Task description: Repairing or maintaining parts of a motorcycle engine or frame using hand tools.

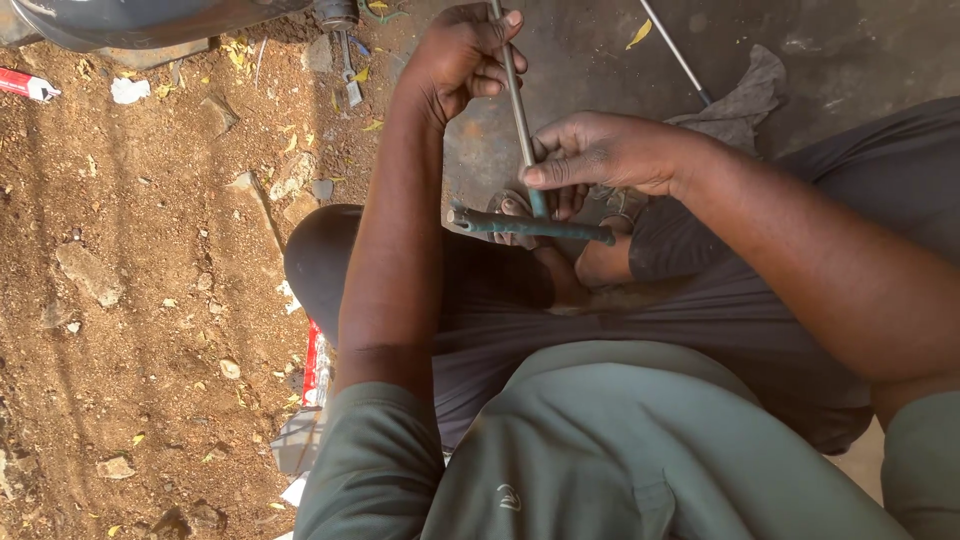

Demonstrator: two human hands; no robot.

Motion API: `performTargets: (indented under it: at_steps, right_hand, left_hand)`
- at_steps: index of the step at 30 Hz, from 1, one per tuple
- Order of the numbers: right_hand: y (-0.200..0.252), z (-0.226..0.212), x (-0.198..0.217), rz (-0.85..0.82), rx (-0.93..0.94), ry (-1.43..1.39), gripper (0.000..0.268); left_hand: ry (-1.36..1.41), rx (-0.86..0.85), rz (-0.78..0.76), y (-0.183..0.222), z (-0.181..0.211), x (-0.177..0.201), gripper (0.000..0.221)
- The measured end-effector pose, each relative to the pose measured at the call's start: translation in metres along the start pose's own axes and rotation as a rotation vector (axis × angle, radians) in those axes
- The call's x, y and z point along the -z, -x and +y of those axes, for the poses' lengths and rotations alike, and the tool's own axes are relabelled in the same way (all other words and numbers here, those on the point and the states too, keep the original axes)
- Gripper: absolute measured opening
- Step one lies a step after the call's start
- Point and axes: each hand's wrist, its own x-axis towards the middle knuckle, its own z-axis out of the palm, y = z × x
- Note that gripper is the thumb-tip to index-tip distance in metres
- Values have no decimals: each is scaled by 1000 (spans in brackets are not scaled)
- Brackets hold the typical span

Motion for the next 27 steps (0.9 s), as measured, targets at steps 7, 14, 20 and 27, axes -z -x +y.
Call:
performTargets:
  at_steps: [7,14,20,27]
  right_hand:
    - [-7,9,-8,77,-1,-17,43]
    - [1,10,-11,99,58,-140,31]
    - [12,9,-24,65,114,-13,31]
    - [56,28,-69,256,307,16,68]
  left_hand:
    - [-74,-6,138,4,5,-18,40]
    - [93,27,42,-2,5,-13,33]
    - [223,49,136,-24,-19,-10,28]
    - [331,-5,201,-69,-68,-9,39]
